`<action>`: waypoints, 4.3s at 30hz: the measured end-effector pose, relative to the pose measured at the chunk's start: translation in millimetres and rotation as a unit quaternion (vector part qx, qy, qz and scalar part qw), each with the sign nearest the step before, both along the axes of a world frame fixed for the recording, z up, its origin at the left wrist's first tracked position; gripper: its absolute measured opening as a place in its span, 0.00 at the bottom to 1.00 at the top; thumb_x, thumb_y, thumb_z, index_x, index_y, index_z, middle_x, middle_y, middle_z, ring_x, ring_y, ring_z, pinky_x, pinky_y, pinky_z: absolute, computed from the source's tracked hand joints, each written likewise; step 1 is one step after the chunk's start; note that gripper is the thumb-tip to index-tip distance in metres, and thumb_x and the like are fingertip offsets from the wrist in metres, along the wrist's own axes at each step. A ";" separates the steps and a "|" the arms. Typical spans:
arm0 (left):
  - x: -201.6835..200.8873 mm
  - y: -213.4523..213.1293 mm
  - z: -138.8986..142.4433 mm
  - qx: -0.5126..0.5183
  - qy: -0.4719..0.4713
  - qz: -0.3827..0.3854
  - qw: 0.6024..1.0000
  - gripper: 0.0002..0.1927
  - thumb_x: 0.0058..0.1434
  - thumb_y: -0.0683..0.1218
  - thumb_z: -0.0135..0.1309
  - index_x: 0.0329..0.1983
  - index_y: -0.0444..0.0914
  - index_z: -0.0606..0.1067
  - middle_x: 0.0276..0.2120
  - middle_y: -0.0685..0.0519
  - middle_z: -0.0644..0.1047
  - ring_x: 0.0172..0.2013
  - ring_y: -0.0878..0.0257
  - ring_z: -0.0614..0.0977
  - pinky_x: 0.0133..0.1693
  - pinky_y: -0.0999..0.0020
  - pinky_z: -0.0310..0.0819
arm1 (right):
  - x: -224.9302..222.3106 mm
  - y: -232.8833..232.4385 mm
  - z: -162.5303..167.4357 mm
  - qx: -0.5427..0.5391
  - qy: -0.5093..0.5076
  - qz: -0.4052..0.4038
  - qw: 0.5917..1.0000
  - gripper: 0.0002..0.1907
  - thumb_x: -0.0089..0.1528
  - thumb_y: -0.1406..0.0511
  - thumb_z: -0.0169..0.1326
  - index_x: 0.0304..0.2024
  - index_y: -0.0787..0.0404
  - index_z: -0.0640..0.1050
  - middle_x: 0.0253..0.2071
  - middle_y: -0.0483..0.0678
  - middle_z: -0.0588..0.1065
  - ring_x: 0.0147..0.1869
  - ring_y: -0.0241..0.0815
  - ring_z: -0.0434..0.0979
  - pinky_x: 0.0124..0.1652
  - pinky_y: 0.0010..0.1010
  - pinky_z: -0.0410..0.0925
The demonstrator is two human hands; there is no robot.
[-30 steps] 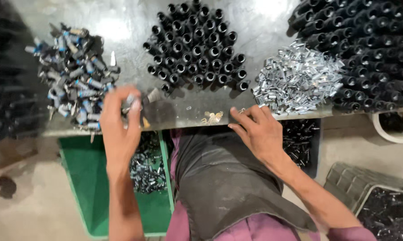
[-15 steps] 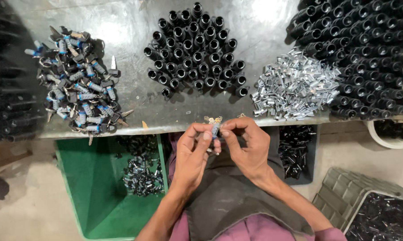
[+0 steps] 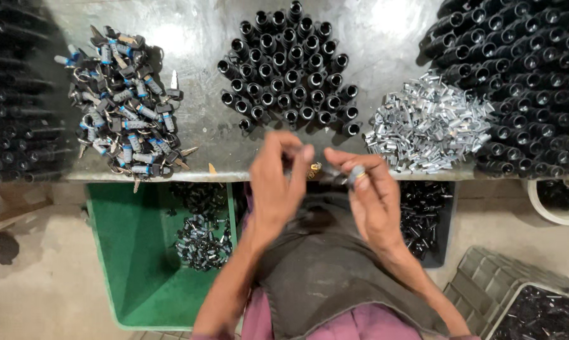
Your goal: The person repeatedly picks a black cylindrical part and a small metal clip from piles on a metal table, inserts the clip into the cylinder, and places the assembled unit into a green bin. The process continues with multiple units throughout the clip.
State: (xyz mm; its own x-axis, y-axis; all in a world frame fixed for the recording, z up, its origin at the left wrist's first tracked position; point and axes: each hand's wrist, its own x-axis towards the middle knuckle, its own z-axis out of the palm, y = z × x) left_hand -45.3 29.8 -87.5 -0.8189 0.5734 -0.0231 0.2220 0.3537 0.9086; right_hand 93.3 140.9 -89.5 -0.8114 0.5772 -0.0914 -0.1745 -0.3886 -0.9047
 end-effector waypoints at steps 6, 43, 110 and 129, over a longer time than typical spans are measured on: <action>-30.0 14.4 -4.7 -0.049 0.279 -0.022 0.959 0.08 0.66 0.44 0.62 0.42 0.41 0.73 0.43 0.48 0.76 0.44 0.50 0.80 0.43 0.60 0.74 | 6.0 6.8 2.0 0.028 -0.029 -0.011 0.999 0.08 0.76 0.66 0.51 0.51 0.67 0.74 0.41 0.46 0.73 0.47 0.37 0.74 0.62 0.37 0.69; 11.6 -32.2 86.6 -0.010 0.076 -0.325 0.943 0.27 0.58 0.38 0.54 0.62 0.33 0.70 0.51 0.42 0.75 0.52 0.44 0.77 0.53 0.51 0.70 | 32.2 101.2 76.8 0.508 -0.168 0.244 0.809 0.07 0.61 0.61 0.60 0.41 0.53 0.82 0.43 0.45 0.80 0.46 0.45 0.79 0.46 0.36 0.70; 34.1 -35.6 19.2 0.273 -0.451 0.026 0.849 0.13 0.72 0.44 0.53 0.55 0.32 0.73 0.42 0.52 0.79 0.41 0.67 0.78 0.48 0.70 0.72 | -11.8 -9.2 20.1 0.140 -0.158 0.015 0.977 0.09 0.67 0.71 0.56 0.49 0.69 0.76 0.44 0.49 0.79 0.47 0.34 0.80 0.48 0.25 0.75; 28.9 -34.8 30.8 0.295 -0.444 0.056 0.844 0.13 0.71 0.45 0.54 0.54 0.32 0.74 0.41 0.53 0.79 0.40 0.68 0.79 0.47 0.69 0.74 | -23.7 -4.8 29.2 0.219 -0.129 0.047 0.966 0.09 0.70 0.76 0.52 0.53 0.70 0.78 0.49 0.51 0.74 0.52 0.39 0.76 0.54 0.29 0.70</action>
